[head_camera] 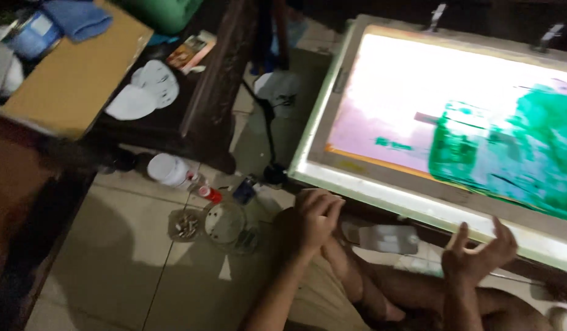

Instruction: Preparing a screen for printing by applying and spreading green emulsion on a light box.

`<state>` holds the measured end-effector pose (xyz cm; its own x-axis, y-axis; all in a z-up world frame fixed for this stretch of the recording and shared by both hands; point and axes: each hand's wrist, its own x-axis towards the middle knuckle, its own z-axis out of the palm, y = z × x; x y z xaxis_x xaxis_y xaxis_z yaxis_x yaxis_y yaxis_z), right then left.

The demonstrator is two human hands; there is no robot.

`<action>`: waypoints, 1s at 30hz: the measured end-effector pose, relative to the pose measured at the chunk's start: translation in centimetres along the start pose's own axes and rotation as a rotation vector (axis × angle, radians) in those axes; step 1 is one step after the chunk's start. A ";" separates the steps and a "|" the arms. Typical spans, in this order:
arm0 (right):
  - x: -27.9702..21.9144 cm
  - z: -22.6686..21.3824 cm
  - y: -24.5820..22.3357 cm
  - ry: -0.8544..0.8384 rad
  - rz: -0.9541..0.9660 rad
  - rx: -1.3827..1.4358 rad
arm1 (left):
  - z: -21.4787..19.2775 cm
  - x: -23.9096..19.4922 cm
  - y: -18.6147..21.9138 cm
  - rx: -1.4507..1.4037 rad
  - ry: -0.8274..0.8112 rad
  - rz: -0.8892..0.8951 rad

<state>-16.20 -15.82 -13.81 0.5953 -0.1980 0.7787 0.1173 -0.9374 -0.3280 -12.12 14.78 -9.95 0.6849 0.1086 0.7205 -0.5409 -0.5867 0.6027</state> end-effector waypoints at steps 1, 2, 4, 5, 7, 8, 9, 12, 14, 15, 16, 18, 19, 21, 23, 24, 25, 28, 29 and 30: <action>0.1 0.0 -0.4 -0.012 -0.008 0.012 | -1.4 -1.2 -1.5 0.013 0.007 -0.012; 0.1 -0.1 -0.7 -0.002 -0.024 0.021 | -2.7 -2.4 -3.0 -0.019 0.085 -0.187; 0.6 -0.1 -2.1 0.002 -0.047 0.036 | -4.5 -5.7 -8.2 -0.048 0.171 -0.368; 0.9 -0.4 -2.9 -0.019 -0.015 0.073 | -4.7 -8.1 -11.7 -0.126 0.221 -0.591; 1.0 -0.4 -3.6 -0.044 0.011 0.111 | -4.2 -12.8 -18.5 -0.207 0.277 -0.817; 0.8 -0.1 -3.3 -0.036 -0.005 0.112 | -3.5 -14.9 -21.9 -0.123 0.231 -0.801; 0.4 -0.1 -3.1 -0.033 -0.017 0.109 | -2.9 -17.3 -25.1 -0.039 0.177 -0.789; 0.9 -0.1 -5.3 -0.021 0.033 0.073 | -4.5 -11.8 -22.2 -0.076 -0.059 -0.860; 0.5 -0.3 -5.3 -0.038 0.010 0.074 | -1.7 -12.3 -25.4 -0.108 -0.074 -0.939; 0.3 -0.5 -5.3 -0.054 -0.013 0.083 | -0.2 -12.5 -26.9 -0.134 -0.086 -1.017; 0.4 -0.9 -5.9 -0.053 -0.014 0.076 | 0.2 -12.2 -27.0 -0.140 -0.091 -1.017; 0.7 -1.6 -7.1 -0.080 0.003 0.062 | 0.9 -11.2 -27.4 -0.002 0.003 -0.765; 0.6 -1.5 -7.0 -0.076 0.005 0.056 | 1.0 -10.4 -27.3 -0.007 -0.001 -0.763; 0.3 -1.6 -6.7 -0.033 0.053 0.049 | 1.3 -9.2 -26.8 0.004 -0.001 -0.869; 0.3 -2.1 -6.6 -0.060 0.056 0.023 | 1.7 -9.5 -26.7 -0.015 0.061 -0.846; 0.3 -2.5 -6.5 -0.089 0.058 0.003 | 1.9 -9.7 -26.5 -0.030 0.128 -0.822; 0.4 -2.3 -6.9 -0.090 0.061 -0.001 | 1.9 -10.0 -26.7 -0.031 0.124 -0.824; 0.9 -2.4 -8.0 -0.016 0.083 0.057 | 1.4 -10.0 -26.3 -0.240 0.149 -0.831; 1.1 -2.7 -8.5 -0.079 0.113 0.068 | 1.0 -9.4 -25.7 -0.213 0.160 -0.879; 1.4 -3.2 -9.1 -0.141 0.142 0.079 | 0.7 -8.8 -25.0 -0.186 0.171 -0.927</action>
<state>-18.97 -8.47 -8.07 0.7153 -0.2795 0.6405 0.0823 -0.8765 -0.4744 -4.33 27.93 -31.57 0.8068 0.5896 -0.0383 0.1007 -0.0733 0.9922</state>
